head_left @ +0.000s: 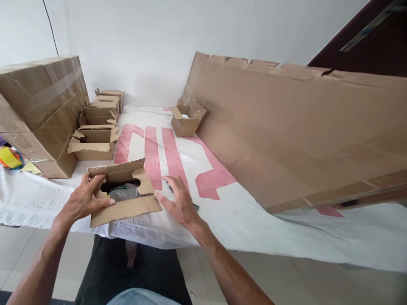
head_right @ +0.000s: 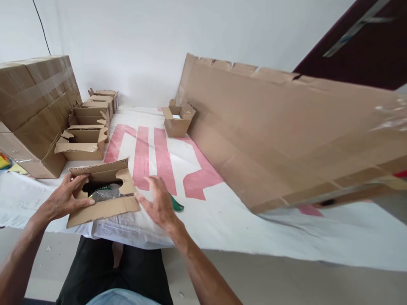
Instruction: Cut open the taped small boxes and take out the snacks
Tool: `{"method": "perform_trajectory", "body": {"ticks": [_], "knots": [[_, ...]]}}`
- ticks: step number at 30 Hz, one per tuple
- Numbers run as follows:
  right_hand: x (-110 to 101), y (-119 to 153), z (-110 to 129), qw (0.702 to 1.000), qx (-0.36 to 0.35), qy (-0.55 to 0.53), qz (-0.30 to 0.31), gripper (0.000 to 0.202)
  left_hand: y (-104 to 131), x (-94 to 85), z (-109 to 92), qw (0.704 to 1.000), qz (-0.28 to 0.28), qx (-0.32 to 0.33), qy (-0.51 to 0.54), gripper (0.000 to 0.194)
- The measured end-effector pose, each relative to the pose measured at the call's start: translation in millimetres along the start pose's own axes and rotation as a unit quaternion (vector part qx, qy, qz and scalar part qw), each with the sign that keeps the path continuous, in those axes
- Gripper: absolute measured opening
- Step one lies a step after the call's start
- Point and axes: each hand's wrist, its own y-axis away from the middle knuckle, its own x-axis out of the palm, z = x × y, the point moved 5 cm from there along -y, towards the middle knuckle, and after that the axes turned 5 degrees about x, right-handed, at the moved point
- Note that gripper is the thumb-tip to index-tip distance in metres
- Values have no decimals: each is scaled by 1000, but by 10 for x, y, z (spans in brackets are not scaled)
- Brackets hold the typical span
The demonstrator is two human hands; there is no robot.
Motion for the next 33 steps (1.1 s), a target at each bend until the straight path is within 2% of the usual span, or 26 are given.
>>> {"method": "perform_trajectory", "body": {"ticks": [3,6,8,11,15,17,19,22,24,25,29,31,33], "knots": [[199,-158,451,999,-15,-1,38,50,-22,23,-158,997,-31,-45,-55,77],[329,-261,615,998,-5,26,61,54,-23,49,-276,992,-44,-75,-89,64],[352,-298,616,997,7,53,61,56,-14,54,-284,991,-55,-86,-82,59],[321,-305,587,996,7,72,46,53,5,38,-190,994,-95,-54,3,61],[229,-281,496,1000,8,3,11,38,59,4,70,974,-131,1,185,73],[176,-285,399,999,15,-24,-18,39,113,-50,181,965,-156,3,213,74],[128,-303,293,999,16,-8,-47,44,195,-156,219,966,-210,7,154,67],[78,-342,211,993,-14,91,-76,47,327,-291,108,959,-276,45,-44,43],[65,-366,239,983,-59,157,-79,40,371,-288,14,949,-270,76,-147,28],[66,-378,272,978,-85,177,-73,34,375,-263,-16,947,-256,93,-171,27],[108,-432,420,971,-160,175,6,26,290,-140,-8,962,-182,132,-156,28],[127,-460,456,975,-161,147,52,27,204,-102,64,975,-150,116,-114,38],[136,-475,451,981,-138,104,89,25,112,-60,139,987,-113,101,-47,61]]}}
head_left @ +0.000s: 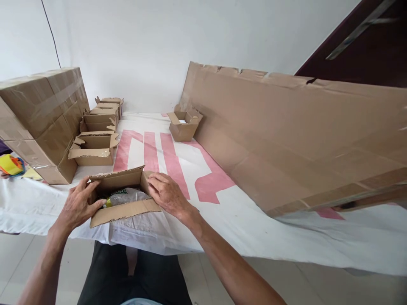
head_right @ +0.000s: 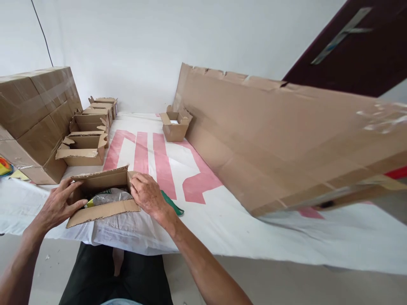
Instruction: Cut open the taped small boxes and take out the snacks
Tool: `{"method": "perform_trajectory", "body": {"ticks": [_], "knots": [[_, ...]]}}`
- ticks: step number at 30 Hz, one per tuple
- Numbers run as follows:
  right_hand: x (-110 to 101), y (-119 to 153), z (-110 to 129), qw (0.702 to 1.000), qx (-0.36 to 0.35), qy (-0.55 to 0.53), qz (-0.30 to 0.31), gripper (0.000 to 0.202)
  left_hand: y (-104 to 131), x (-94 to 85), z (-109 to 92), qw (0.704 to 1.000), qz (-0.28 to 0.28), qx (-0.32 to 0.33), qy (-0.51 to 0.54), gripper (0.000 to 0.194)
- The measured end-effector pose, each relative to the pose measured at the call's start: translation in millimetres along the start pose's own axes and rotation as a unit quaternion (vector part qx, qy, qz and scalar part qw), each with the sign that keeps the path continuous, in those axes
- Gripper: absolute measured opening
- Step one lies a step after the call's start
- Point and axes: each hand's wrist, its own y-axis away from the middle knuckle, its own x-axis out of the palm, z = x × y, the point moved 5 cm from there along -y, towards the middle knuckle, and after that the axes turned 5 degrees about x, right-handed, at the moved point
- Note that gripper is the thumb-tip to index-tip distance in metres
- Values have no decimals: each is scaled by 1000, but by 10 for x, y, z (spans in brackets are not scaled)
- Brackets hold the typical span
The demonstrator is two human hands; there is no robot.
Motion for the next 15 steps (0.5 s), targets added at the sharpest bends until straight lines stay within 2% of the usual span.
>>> {"method": "perform_trajectory", "body": {"ticks": [2,4,7,11,15], "knots": [[9,21,-26,998,26,-56,17,20,-51,71,57,996,28,-8,82,81],[27,74,-60,993,52,-99,23,16,-82,122,94,988,34,-16,147,98],[53,183,-109,987,81,-135,19,16,-91,178,107,980,38,-31,193,115],[2,288,-139,987,91,-132,10,14,-105,236,52,975,64,-32,209,125],[-197,275,-24,989,68,-129,5,11,-161,283,31,974,79,-41,209,126]]}}
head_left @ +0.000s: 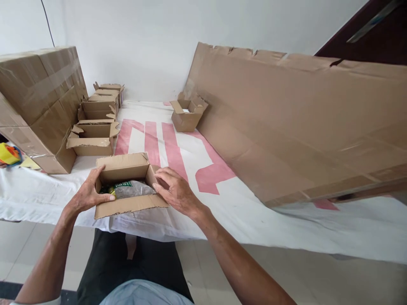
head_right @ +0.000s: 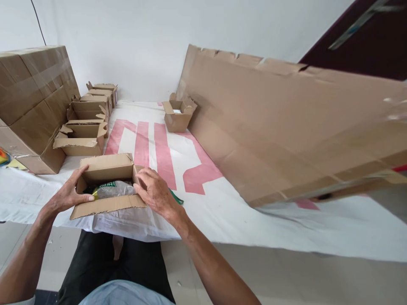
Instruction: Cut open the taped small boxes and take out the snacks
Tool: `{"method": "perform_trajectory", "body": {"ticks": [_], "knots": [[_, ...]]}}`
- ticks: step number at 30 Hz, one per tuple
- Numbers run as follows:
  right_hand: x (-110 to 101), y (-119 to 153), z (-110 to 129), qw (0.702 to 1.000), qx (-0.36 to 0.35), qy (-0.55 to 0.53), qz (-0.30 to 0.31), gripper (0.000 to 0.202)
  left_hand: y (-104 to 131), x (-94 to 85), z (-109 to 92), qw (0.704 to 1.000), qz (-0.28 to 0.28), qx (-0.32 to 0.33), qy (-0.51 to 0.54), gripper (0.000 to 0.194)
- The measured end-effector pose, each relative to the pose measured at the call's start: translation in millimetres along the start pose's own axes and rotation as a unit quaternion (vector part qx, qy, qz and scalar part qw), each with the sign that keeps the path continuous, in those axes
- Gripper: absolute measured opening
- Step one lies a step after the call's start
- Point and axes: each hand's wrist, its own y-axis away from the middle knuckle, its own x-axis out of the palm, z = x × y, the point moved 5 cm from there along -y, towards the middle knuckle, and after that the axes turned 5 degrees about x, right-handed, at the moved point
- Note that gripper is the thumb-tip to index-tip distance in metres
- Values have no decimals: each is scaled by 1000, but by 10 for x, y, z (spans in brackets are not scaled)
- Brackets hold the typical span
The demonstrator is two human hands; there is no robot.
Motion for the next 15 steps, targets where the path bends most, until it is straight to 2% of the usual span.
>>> {"method": "perform_trajectory", "body": {"ticks": [3,6,9,11,15], "knots": [[-72,-7,247,999,-29,-10,40,12,-29,18,2,1000,11,-2,-3,122],[-27,29,448,990,-39,28,134,11,-4,28,-17,1000,9,8,-3,120],[29,91,511,973,-31,67,218,8,56,51,-33,1000,4,18,7,122],[21,110,510,970,-24,58,236,10,80,68,-25,1000,1,19,13,122],[-21,101,549,974,-47,15,222,41,36,78,37,1000,-7,1,10,113]]}}
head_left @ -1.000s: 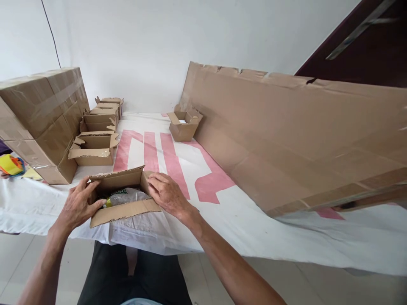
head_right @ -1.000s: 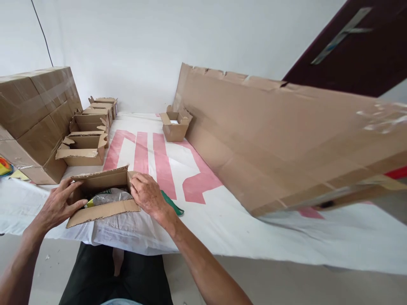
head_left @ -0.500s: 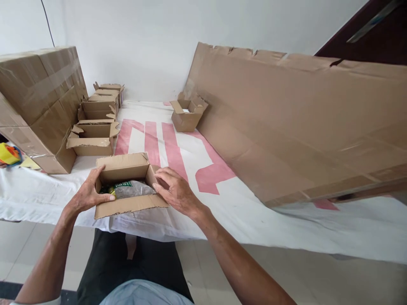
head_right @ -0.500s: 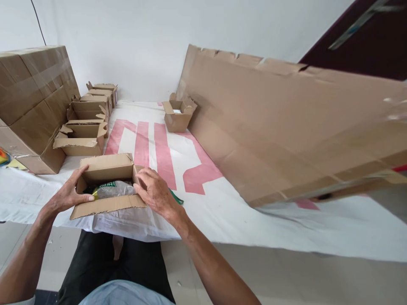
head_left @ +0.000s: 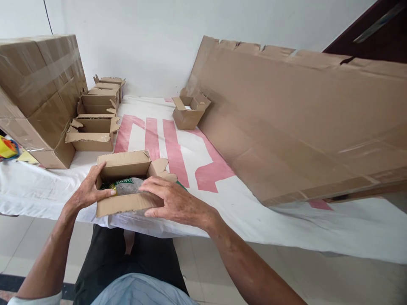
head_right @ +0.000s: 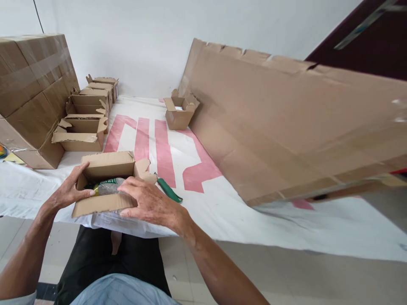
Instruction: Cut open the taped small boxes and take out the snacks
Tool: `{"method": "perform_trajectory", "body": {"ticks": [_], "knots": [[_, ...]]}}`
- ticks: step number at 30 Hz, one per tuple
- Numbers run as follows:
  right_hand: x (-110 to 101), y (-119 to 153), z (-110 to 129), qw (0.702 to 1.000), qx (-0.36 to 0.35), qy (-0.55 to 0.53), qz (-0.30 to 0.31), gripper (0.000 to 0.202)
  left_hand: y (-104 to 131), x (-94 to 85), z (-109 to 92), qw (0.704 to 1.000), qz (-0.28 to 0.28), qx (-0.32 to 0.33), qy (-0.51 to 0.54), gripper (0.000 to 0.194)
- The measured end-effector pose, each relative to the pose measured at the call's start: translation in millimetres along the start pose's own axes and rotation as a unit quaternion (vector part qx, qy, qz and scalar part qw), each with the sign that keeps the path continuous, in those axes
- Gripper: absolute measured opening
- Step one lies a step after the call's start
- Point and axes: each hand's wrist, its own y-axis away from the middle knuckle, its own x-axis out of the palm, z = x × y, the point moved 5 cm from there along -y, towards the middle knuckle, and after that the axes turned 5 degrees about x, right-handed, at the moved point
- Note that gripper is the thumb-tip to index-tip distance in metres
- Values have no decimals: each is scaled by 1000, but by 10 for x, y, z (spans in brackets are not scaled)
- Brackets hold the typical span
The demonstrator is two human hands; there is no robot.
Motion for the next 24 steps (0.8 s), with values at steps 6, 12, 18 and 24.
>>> {"method": "perform_trajectory", "body": {"ticks": [6,12,18,24], "knots": [[80,-103,100,998,-41,17,-47,15,-34,-13,2,1000,-13,-13,5,101],[7,-344,-35,995,72,-49,-56,16,110,-47,16,995,-66,-3,76,68],[-76,-502,-98,991,116,-55,-32,12,87,-16,30,995,-63,23,75,55],[-91,-601,59,995,54,-78,-11,9,40,20,1,995,-68,24,71,51]]}}
